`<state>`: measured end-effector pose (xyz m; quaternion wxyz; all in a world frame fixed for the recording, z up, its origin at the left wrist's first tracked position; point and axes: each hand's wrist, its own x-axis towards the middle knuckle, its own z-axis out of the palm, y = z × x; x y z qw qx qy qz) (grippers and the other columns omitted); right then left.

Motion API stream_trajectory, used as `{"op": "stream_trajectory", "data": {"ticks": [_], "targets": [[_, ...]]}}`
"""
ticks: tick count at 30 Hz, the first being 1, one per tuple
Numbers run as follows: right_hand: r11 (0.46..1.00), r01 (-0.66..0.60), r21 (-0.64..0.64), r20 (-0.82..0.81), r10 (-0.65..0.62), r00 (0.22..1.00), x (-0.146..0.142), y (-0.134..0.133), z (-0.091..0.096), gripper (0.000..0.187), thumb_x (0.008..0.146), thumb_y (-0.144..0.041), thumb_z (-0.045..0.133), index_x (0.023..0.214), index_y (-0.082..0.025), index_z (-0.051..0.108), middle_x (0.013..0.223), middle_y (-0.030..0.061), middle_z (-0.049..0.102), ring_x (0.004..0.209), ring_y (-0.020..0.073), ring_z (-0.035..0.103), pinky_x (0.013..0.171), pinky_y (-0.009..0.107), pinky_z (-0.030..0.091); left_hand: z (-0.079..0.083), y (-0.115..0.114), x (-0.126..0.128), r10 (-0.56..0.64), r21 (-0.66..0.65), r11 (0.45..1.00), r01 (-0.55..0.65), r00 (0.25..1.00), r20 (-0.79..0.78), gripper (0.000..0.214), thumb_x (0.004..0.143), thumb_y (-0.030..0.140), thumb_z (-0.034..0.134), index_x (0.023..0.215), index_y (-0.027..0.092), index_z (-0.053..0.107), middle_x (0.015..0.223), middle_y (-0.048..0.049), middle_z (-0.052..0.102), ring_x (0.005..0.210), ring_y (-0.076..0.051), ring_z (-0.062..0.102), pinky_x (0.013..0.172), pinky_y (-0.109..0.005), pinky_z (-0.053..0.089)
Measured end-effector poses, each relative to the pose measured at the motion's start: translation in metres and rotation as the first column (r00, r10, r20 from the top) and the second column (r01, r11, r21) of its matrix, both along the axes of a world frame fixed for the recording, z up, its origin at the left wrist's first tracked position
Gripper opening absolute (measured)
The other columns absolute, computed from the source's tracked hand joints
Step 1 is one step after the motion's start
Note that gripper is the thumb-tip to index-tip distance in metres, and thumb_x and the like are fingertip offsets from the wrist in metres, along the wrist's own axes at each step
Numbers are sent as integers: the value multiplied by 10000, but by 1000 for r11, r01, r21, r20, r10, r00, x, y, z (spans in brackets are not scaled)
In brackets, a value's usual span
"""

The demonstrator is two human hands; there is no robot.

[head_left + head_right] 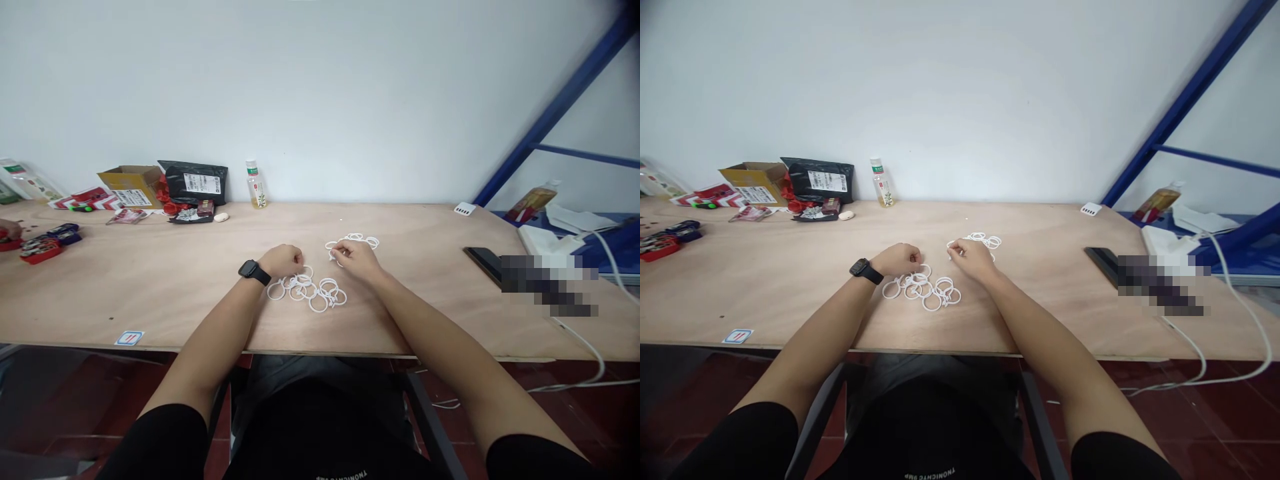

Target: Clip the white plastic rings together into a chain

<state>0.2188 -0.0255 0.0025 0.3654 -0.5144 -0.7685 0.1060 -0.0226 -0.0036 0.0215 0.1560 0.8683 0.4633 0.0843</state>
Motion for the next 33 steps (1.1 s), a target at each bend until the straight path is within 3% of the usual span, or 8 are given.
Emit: {"op": "stream_trajectory", "data": {"ticks": [3, 6, 9, 13, 16, 20, 25, 33], "targets": [[995, -99, 11, 10, 99, 995, -3, -3, -1, 148, 820, -270, 598, 880, -209, 720, 838, 24, 728, 707, 146, 620, 674, 258, 442, 0, -2, 4, -12, 154, 988, -4, 995, 102, 133, 740, 238, 528, 744, 172, 643, 727, -27, 664, 635, -144, 559, 582, -254, 384], [991, -131, 35, 0, 131, 991, -4, -3, -3, 169, 818, -267, 610, 934, -206, 718, 862, 33, 725, 696, 148, 612, 680, 274, 450, -1, -4, 7, -38, 168, 986, -2, 972, 232, 154, 795, 266, 527, 801, 172, 649, 707, -18, 658, 608, -137, 556, 573, -249, 396], [988, -147, 45, -14, 148, 989, -5, -3, -4, 216, 813, -274, 624, 997, -204, 716, 876, 41, 723, 687, 147, 608, 675, 277, 457, -5, -6, 13, -50, 115, 993, 1, 907, 419, 216, 821, 368, 585, 842, 169, 665, 747, -19, 684, 645, -133, 587, 590, -240, 431], [981, -189, 46, -33, 190, 981, -9, -6, -4, 224, 820, -273, 625, 1014, -222, 726, 876, 39, 727, 684, 141, 612, 663, 262, 454, -15, -9, 27, -18, -28, 998, 50, 735, 678, 329, 757, 452, 694, 862, 141, 677, 778, -46, 716, 705, -143, 643, 650, -253, 502], [973, -229, 41, -55, 231, 971, -11, -7, -3, 185, 843, -264, 604, 964, -233, 740, 875, 30, 732, 705, 139, 622, 659, 250, 450, -18, -12, 35, 24, -94, 993, 71, 654, 756, 371, 703, 467, 747, 826, 124, 678, 775, -60, 726, 706, -152, 661, 659, -269, 531], [978, -203, 50, -92, 207, 974, -9, -8, -2, 168, 844, -280, 613, 925, -221, 748, 832, 24, 730, 679, 134, 617, 646, 245, 444, -15, -15, 37, 24, -143, 979, 145, 617, 787, 373, 709, 431, 752, 894, 111, 704, 833, -82, 740, 756, -168, 679, 710, -296, 554], [982, -180, 53, -106, 185, 977, -9, -9, 0, 176, 844, -278, 607, 927, -217, 750, 807, 25, 733, 646, 131, 600, 617, 245, 430, -15, -14, 35, 4, -90, 990, 105, 629, 778, 289, 774, 384, 697, 885, 118, 712, 833, -74, 741, 747, -154, 674, 706, -282, 550], [983, -166, 78, -85, 172, 981, -11, -12, -1, 168, 847, -250, 586, 893, -216, 744, 755, 21, 718, 655, 142, 609, 621, 254, 431, -13, -16, 33, -103, 145, 989, 13, 766, 634, 231, 824, 378, 654, 814, 156, 717, 788, -49, 741, 714, -150, 664, 675, -260, 514]]}}
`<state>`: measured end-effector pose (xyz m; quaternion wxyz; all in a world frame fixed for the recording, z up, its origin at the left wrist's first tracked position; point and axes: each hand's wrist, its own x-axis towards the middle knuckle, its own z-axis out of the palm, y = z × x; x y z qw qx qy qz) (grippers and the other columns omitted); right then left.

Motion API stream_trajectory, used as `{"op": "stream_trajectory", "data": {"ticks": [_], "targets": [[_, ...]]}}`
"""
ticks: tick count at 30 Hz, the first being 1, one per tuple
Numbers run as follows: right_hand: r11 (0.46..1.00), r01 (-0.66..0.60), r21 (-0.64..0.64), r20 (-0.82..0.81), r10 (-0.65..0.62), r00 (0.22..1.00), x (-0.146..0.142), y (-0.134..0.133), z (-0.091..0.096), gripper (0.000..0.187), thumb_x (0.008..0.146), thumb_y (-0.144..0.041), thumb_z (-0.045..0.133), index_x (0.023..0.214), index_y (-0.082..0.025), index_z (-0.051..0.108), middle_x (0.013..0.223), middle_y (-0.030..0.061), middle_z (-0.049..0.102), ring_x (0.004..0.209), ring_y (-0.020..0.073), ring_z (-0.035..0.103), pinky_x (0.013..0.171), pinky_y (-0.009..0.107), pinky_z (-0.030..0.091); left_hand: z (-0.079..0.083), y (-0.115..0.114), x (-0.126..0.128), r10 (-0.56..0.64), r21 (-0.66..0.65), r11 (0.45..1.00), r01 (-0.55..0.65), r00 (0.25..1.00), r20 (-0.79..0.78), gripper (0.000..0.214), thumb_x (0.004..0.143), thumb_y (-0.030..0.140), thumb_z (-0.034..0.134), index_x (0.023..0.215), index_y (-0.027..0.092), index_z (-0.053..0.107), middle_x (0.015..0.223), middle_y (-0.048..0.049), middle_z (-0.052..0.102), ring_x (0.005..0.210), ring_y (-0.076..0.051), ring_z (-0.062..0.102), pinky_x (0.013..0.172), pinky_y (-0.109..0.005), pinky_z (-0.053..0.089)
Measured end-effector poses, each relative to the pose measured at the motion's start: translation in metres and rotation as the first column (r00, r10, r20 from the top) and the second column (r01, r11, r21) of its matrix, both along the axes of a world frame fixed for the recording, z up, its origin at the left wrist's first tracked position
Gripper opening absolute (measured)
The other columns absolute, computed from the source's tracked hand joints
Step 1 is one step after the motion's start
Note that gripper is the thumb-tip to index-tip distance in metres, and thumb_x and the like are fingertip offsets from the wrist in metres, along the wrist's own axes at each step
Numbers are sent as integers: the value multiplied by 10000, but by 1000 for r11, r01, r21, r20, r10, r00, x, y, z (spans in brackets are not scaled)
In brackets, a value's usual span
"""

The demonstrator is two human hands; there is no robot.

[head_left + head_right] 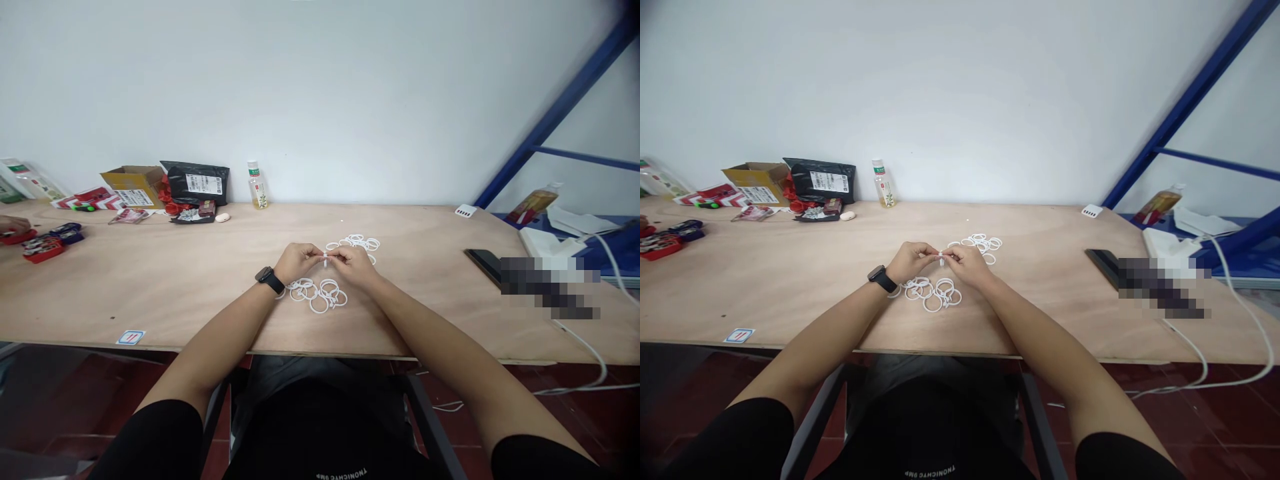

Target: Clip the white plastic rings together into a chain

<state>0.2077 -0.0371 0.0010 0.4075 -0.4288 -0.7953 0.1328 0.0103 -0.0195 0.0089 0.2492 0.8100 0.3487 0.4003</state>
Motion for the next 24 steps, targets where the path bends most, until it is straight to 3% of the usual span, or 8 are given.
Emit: {"op": "stream_trajectory", "data": {"ticks": [4, 9, 12, 15, 18, 21, 24], "targets": [[999, 21, 24, 4, -21, 1000, -2, -1, 0, 179, 844, -224, 568, 897, -217, 738, 767, 22, 721, 676, 150, 623, 651, 265, 450, 2, -2, 1, 29, 65, 998, -25, 998, -48, 230, 844, 371, 632, 798, 161, 712, 782, -46, 740, 708, -147, 664, 676, -257, 501], [999, 38, -31, -95, -41, 995, -6, -1, -2, 206, 857, -261, 564, 970, -207, 728, 805, 31, 729, 681, 153, 640, 645, 263, 473, -1, 0, 3, 52, 52, 997, -51, 998, -17, 240, 855, 381, 617, 842, 166, 724, 814, -48, 746, 728, -152, 666, 689, -256, 502], [999, 26, -40, -84, -29, 996, -5, 1, -2, 211, 864, -266, 559, 984, -218, 726, 839, 30, 736, 714, 161, 655, 674, 275, 489, 1, 0, 1, -5, 61, 998, 9, 998, -64, 227, 882, 343, 574, 920, 184, 732, 896, -46, 749, 791, -156, 672, 742, -263, 506], [996, 81, 37, 19, -82, 996, 2, 7, -1, 214, 869, -240, 546, 983, -234, 727, 907, 35, 735, 816, 182, 660, 760, 305, 489, 9, 0, -6, -46, 77, 995, 61, 982, -181, 240, 868, 327, 571, 993, 192, 724, 961, -49, 739, 840, -163, 664, 802, -283, 500], [975, 199, 103, 138, -213, 967, 14, 15, -1, 233, 879, -243, 533, 1014, -237, 723, 962, 54, 716, 856, 197, 644, 785, 320, 474, 15, 1, -15, -123, 71, 985, 155, 934, -336, 188, 792, 336, 641, 855, 186, 737, 878, -42, 730, 844, -176, 649, 858, -304, 481], [947, 309, 92, 202, -322, 925, 24, 21, -2, 243, 866, -283, 559, 1046, -248, 718, 990, 63, 685, 850, 204, 633, 734, 315, 463, 11, 2, -18, -171, 35, 978, 204, 891, -420, 237, 705, 409, 721, 804, 194, 730, 855, -42, 719, 855, -194, 638, 858, -314, 474], [942, 329, 58, 180, -335, 925, 27, 23, -2, 244, 848, -314, 588, 1042, -240, 717, 975, 59, 672, 829, 198, 626, 709, 309, 456, 3, -2, -11, -201, 56, 967, 248, 881, -429, 400, 669, 504, 746, 918, 192, 725, 957, -74, 710, 927, -219, 633, 905, -341, 458]]}}
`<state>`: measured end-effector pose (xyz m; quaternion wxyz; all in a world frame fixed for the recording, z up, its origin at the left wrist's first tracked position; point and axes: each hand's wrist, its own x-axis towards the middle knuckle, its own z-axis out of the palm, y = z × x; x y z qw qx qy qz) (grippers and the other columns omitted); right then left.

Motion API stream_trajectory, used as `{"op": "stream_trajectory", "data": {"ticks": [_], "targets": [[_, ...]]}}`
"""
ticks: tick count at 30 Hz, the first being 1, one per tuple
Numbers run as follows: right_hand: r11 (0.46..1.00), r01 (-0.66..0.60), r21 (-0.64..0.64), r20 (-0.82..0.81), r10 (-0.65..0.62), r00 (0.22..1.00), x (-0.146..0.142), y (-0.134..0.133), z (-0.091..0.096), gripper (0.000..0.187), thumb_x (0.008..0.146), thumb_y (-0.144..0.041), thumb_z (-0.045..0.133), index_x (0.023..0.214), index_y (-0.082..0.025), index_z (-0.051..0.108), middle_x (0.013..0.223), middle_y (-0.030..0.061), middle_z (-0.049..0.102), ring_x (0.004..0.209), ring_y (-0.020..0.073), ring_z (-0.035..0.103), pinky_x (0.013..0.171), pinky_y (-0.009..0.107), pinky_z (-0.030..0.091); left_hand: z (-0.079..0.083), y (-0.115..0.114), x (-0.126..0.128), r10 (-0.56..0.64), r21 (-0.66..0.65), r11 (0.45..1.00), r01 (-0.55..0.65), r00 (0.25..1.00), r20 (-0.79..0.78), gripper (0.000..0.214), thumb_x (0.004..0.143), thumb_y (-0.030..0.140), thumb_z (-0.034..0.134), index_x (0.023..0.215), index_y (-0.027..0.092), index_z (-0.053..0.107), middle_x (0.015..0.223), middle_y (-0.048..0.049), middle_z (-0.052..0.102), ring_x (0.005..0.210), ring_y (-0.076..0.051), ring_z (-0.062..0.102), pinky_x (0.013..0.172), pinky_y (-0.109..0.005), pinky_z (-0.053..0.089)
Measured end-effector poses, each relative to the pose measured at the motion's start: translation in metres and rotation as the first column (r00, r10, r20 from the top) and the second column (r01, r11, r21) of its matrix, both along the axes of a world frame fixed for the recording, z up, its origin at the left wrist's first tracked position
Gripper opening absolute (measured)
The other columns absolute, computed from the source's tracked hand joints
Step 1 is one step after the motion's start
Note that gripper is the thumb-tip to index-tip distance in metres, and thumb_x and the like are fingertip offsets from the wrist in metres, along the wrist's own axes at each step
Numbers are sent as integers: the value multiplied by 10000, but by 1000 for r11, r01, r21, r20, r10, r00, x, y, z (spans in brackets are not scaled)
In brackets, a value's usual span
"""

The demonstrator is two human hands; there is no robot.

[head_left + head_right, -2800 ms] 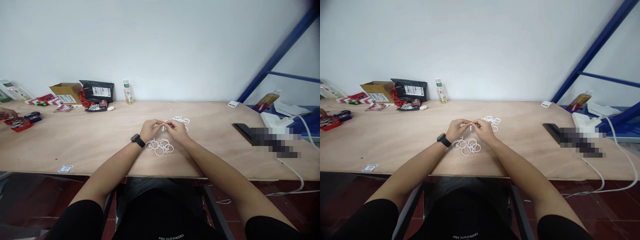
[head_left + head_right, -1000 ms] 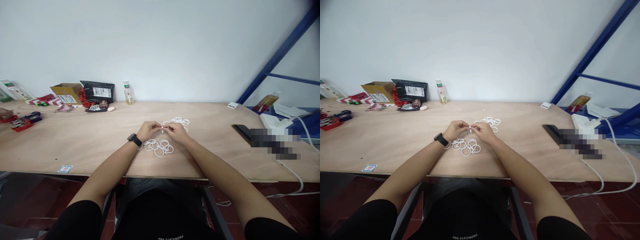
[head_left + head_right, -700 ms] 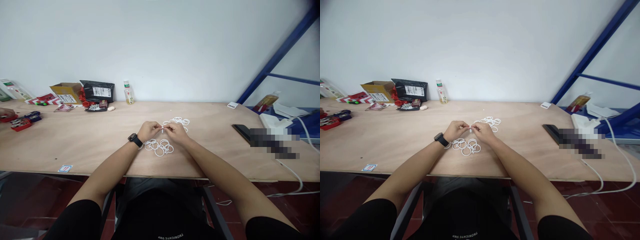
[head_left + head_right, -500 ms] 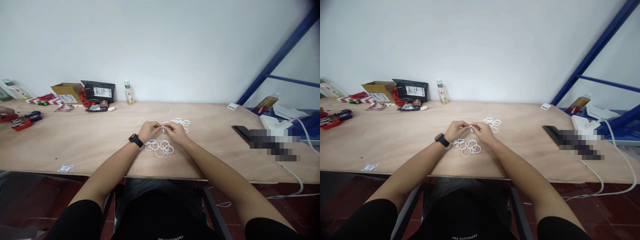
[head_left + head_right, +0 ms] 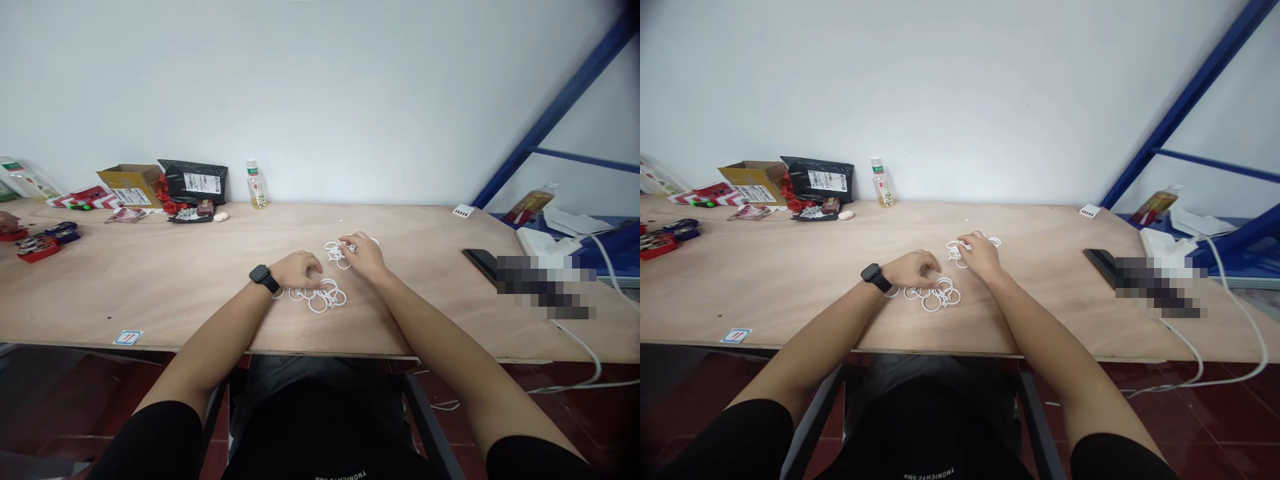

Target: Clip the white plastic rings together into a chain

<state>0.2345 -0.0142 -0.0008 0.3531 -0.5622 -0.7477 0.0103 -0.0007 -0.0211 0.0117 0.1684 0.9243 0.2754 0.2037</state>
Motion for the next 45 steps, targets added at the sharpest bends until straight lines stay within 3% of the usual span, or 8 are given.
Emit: {"op": "stream_trajectory", "data": {"ticks": [7, 14, 20, 24, 27, 34, 40, 45], "targets": [[993, -122, 2, -63, 122, 991, -12, -5, 0, 200, 850, -287, 584, 971, -215, 726, 923, 57, 681, 792, 180, 607, 729, 301, 459, -6, -12, 23, -137, 7, 991, 137, 990, -30, 301, 801, 392, 654, 1032, 206, 710, 979, -74, 696, 931, -197, 626, 895, -311, 453], [977, -212, 14, -104, 212, 972, -13, -7, 0, 194, 850, -259, 589, 982, -210, 724, 934, 54, 681, 795, 165, 604, 708, 281, 457, -6, -9, 20, -59, -29, 998, 57, 995, -78, 130, 781, 225, 619, 835, 184, 730, 858, -39, 706, 785, -160, 629, 741, -254, 460], [959, -270, 82, -155, 280, 948, -15, -11, 2, 180, 855, -231, 581, 964, -214, 723, 874, 49, 687, 771, 165, 604, 687, 282, 460, -3, -5, 18, 180, -94, 981, -170, 976, 120, 159, 824, 240, 566, 850, 172, 706, 753, -10, 703, 658, -120, 601, 641, -222, 442], [947, -296, 128, -222, 318, 922, -17, -16, 4, 189, 848, -236, 584, 982, -213, 715, 848, 46, 693, 669, 146, 582, 637, 282, 461, -5, 1, 15, 415, -188, 909, -371, 842, 344, 200, 840, 272, 549, 924, 157, 690, 726, -10, 690, 636, -114, 594, 616, -218, 445], [932, -344, 117, -266, 363, 893, -20, -19, 4, 218, 832, -292, 626, 1022, -224, 707, 867, 45, 702, 644, 140, 583, 602, 277, 463, -6, 3, 14, 479, -157, 876, -455, 795, 372, 238, 821, 235, 553, 1008, 168, 684, 677, 6, 674, 619, -118, 594, 622, -224, 450], [936, -337, 103, -270, 353, 896, -28, -21, 2, 177, 842, -328, 623, 928, -218, 732, 753, 32, 692, 664, 147, 592, 624, 271, 456, -4, -5, 18, 405, -8, 907, -422, 865, 297, 222, 854, 252, 540, 969, 186, 718, 737, -13, 715, 651, -132, 625, 661, -244, 473], [954, -288, 77, -295, 298, 908, -25, -19, 0, 137, 801, -283, 627, 856, -194, 716, 672, 13, 646, 582, 125, 544, 571, 251, 433, -4, -2, 17, 275, 173, 916, -361, 882, 383, 220, 864, 245, 555, 1013, 200, 710, 1025, -62, 713, 960, -192, 637, 899, -348, 472], [956, -287, 61, -314, 291, 904, -23, -16, -4, 172, 817, -275, 600, 908, -204, 727, 702, 16, 669, 591, 129, 555, 571, 252, 438, -2, -3, 16, 180, 248, 922, -297, 896, 405, 147, 863, 282, 598, 901, 206, 717, 919, -46, 727, 885, -181, 636, 855, -354, 453]]}}
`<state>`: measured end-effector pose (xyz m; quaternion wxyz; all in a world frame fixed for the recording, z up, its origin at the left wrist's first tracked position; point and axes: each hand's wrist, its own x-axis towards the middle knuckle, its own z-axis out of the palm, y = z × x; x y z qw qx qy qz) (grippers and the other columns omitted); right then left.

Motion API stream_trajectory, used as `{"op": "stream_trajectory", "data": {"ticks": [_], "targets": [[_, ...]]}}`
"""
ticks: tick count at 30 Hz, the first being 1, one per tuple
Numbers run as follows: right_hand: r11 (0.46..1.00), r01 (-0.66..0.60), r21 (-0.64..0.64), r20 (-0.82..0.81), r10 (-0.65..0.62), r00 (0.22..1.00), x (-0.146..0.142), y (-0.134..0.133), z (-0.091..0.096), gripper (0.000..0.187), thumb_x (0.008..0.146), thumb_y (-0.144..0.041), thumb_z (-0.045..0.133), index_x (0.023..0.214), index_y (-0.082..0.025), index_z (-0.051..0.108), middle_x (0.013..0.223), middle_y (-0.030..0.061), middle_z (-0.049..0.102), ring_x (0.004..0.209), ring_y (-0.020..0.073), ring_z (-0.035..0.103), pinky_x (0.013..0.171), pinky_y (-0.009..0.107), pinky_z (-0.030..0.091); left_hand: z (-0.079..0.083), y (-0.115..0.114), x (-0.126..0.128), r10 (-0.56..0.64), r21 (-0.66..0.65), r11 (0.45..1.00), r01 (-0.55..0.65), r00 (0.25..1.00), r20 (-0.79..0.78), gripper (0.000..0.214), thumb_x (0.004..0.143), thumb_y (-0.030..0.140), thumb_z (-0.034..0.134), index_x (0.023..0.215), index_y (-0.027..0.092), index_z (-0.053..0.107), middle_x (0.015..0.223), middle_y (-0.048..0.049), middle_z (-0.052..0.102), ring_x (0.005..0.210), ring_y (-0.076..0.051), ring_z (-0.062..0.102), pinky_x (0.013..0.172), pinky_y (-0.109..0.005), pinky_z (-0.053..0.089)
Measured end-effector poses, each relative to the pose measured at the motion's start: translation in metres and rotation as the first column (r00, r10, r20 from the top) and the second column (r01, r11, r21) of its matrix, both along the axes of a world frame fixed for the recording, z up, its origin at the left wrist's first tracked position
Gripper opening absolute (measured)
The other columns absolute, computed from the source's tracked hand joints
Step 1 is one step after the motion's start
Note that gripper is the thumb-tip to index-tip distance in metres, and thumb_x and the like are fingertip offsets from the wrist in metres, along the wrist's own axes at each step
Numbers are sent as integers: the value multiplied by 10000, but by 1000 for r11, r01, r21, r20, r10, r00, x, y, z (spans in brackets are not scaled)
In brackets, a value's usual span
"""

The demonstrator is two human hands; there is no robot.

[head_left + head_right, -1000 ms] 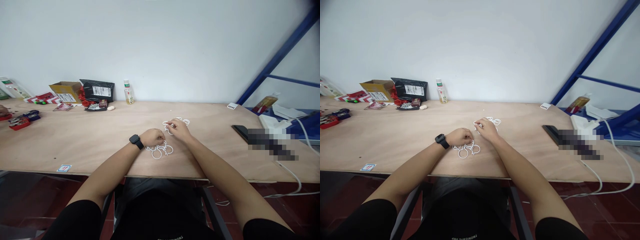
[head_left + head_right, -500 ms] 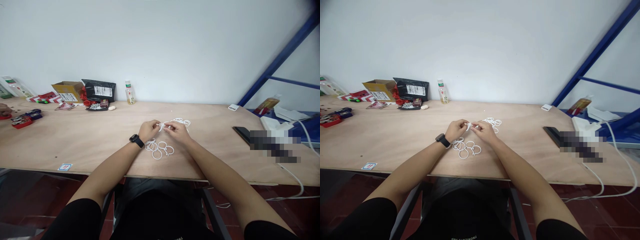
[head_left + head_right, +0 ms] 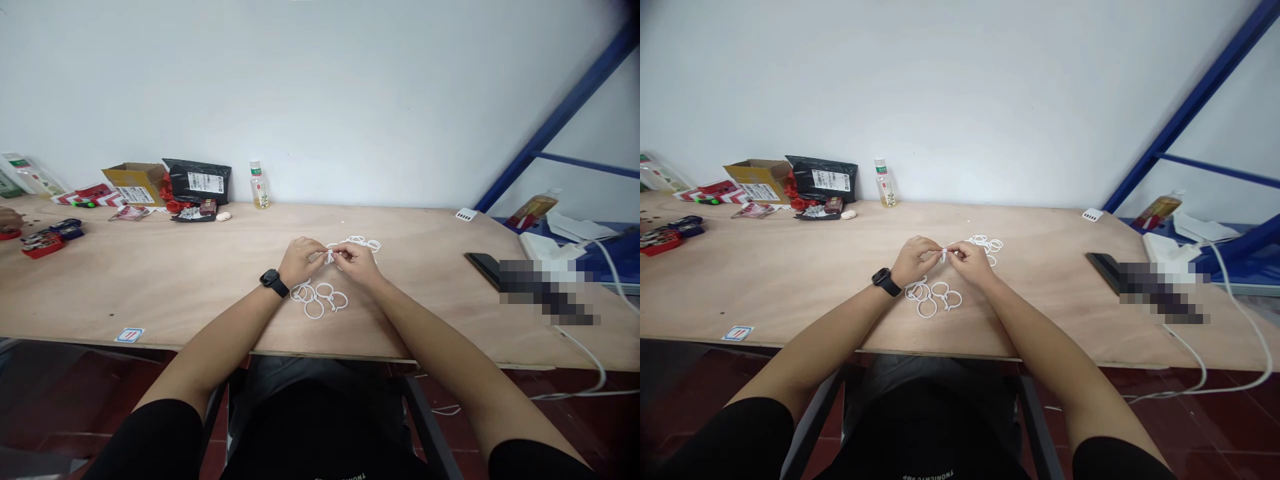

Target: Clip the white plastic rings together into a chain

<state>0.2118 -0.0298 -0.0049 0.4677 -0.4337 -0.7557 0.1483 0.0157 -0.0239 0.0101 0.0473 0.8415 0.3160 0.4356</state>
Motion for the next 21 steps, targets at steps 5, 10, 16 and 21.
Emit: {"op": "stream_trajectory", "data": {"ticks": [5, 10, 16, 21], "targets": [[1000, -5, -5, 14, 5, 1000, -1, -1, 0, 178, 827, -295, 604, 895, -204, 742, 729, 28, 698, 627, 141, 591, 589, 259, 445, 0, -1, 2, 42, 7, 999, -42, 999, -5, 126, 857, 283, 616, 837, 206, 714, 845, -37, 732, 829, -176, 639, 813, -345, 440], [1000, 23, -3, 27, -23, 999, -5, -7, 4, 175, 830, -278, 599, 877, -187, 740, 738, 36, 711, 621, 141, 601, 592, 259, 445, 1, -3, 5, 87, 18, 996, -87, 996, -10, 91, 821, 245, 644, 762, 201, 697, 791, -28, 725, 794, -177, 631, 787, -342, 439], [1000, 25, -7, 9, -25, 1000, -8, -9, 4, 164, 819, -259, 587, 830, -180, 730, 693, 27, 692, 587, 132, 586, 566, 248, 436, 2, -4, 7, 89, -4, 996, -89, 996, -2, 90, 790, 221, 660, 704, 195, 667, 775, -20, 718, 782, -172, 629, 785, -333, 443], [1000, -3, -28, -35, 2, 999, -7, -4, 1, 211, 837, -329, 579, 893, -184, 722, 704, 27, 692, 604, 140, 595, 574, 254, 451, 3, -3, 5, 69, -47, 997, -69, 998, 11, 131, 838, 253, 607, 744, 192, 673, 774, -25, 711, 771, -167, 633, 787, -331, 449]]}}
